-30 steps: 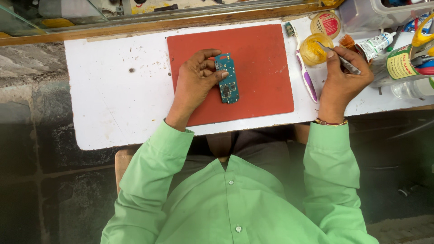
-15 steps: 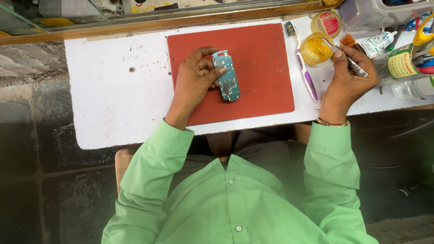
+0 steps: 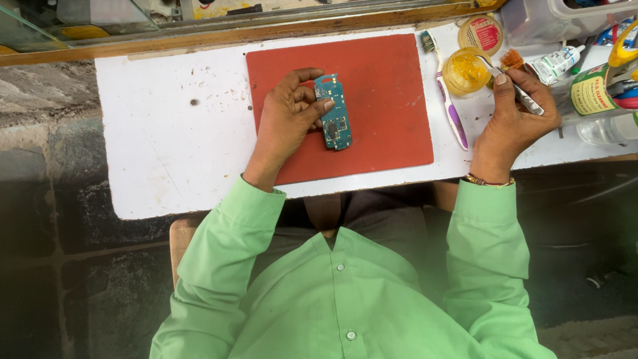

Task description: The person cleans a small circuit board with a toothbrush and liquid, then uses tweezers to remove a component. They apply flux with tweezers and use a hot air gun to rework solder joints on the board.

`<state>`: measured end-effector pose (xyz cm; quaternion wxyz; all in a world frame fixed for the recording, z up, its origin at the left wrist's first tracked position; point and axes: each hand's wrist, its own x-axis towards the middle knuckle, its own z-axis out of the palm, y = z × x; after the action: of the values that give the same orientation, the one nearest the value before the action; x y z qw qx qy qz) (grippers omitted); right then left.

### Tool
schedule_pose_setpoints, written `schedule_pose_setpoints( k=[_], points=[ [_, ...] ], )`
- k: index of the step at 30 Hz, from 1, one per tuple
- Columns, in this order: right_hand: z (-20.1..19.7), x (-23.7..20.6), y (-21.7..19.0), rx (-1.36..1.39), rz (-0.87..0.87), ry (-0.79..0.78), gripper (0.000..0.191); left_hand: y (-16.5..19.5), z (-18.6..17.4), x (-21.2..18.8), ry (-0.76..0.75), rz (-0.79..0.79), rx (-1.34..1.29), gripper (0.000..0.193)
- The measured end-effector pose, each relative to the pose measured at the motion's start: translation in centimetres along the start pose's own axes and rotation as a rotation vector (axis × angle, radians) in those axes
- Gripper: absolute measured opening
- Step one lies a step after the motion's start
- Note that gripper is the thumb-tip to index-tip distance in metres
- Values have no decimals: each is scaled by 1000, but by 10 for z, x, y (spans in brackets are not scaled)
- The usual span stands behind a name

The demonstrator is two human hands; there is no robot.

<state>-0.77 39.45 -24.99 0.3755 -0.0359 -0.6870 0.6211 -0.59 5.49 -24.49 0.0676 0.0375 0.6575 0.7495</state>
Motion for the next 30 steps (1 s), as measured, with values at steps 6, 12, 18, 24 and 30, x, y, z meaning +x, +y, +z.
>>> schedule_pose_setpoints(
  k=[6, 12, 18, 24, 30],
  points=[
    [0, 0, 0, -16, -13, 4, 11, 0, 0, 0, 14, -3, 26, 52],
    [-1, 0, 0, -10, 0, 5, 10, -2, 0, 1, 17, -4, 35, 52],
    [-2, 0, 1, 33, -14, -4, 9, -1, 1, 0, 4, 48, 53, 51],
    [-3, 0, 1, 39, -11, 7, 11, 2, 1, -2, -13, 42, 33, 49],
    [-6, 0, 4, 49, -73, -19, 14, -1, 1, -2, -3, 36, 22, 49]
  ],
)
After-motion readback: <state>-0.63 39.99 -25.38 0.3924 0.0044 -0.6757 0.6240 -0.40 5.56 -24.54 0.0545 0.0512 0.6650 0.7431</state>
